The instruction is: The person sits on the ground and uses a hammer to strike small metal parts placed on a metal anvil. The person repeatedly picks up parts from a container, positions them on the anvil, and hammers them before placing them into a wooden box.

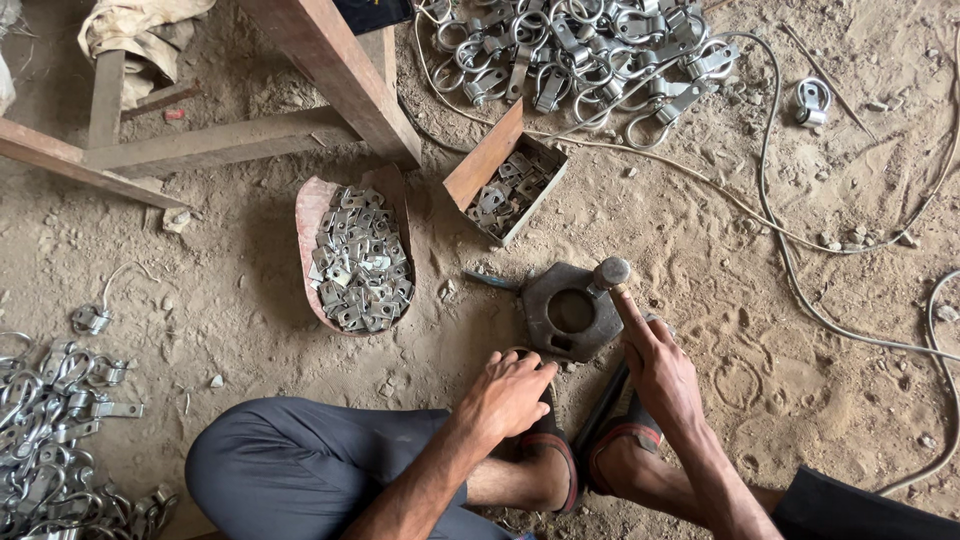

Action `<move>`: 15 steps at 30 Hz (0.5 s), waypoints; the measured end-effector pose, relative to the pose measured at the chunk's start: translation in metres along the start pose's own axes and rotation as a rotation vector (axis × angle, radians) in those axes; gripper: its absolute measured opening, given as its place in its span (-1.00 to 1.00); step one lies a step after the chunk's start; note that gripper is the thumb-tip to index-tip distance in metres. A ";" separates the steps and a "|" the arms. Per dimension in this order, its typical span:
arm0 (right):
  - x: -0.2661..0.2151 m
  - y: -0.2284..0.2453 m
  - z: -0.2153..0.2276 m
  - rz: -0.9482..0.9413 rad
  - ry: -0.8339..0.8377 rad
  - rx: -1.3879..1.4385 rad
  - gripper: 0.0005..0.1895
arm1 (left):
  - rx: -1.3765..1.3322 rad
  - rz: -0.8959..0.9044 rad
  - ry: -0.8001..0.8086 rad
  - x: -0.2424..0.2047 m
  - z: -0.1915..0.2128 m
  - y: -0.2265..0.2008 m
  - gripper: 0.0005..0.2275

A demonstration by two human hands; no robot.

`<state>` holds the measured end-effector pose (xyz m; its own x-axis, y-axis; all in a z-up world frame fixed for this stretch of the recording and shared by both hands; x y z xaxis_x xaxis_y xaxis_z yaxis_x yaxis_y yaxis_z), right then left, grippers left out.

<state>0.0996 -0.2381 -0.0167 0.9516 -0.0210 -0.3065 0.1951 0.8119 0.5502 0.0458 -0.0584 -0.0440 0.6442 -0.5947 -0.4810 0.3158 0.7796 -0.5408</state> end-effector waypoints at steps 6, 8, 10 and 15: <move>-0.001 0.002 0.002 -0.007 0.002 0.015 -0.29 | -0.002 -0.006 -0.014 0.001 -0.001 0.000 -0.46; -0.002 0.003 0.003 -0.003 0.000 0.024 -0.29 | -0.001 -0.007 -0.017 0.000 -0.001 0.000 -0.46; -0.001 0.003 0.003 -0.001 -0.001 0.025 -0.29 | 0.004 -0.008 -0.021 -0.001 0.001 0.000 -0.46; 0.000 0.001 0.001 -0.022 0.007 0.018 -0.29 | 0.001 -0.014 -0.036 -0.002 0.004 -0.002 -0.45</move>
<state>0.0997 -0.2378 -0.0147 0.9453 -0.0348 -0.3242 0.2204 0.8009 0.5567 0.0466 -0.0583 -0.0392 0.6644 -0.5978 -0.4484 0.3254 0.7716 -0.5466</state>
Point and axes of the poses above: each hand's wrist, its own x-axis towards the middle knuckle, its own z-axis out of the back of the hand, y = z × x, the point moved 9 cm from there along x, towards the middle knuckle, and after that the axes turned 11 degrees about -z, right-handed, at the moved point
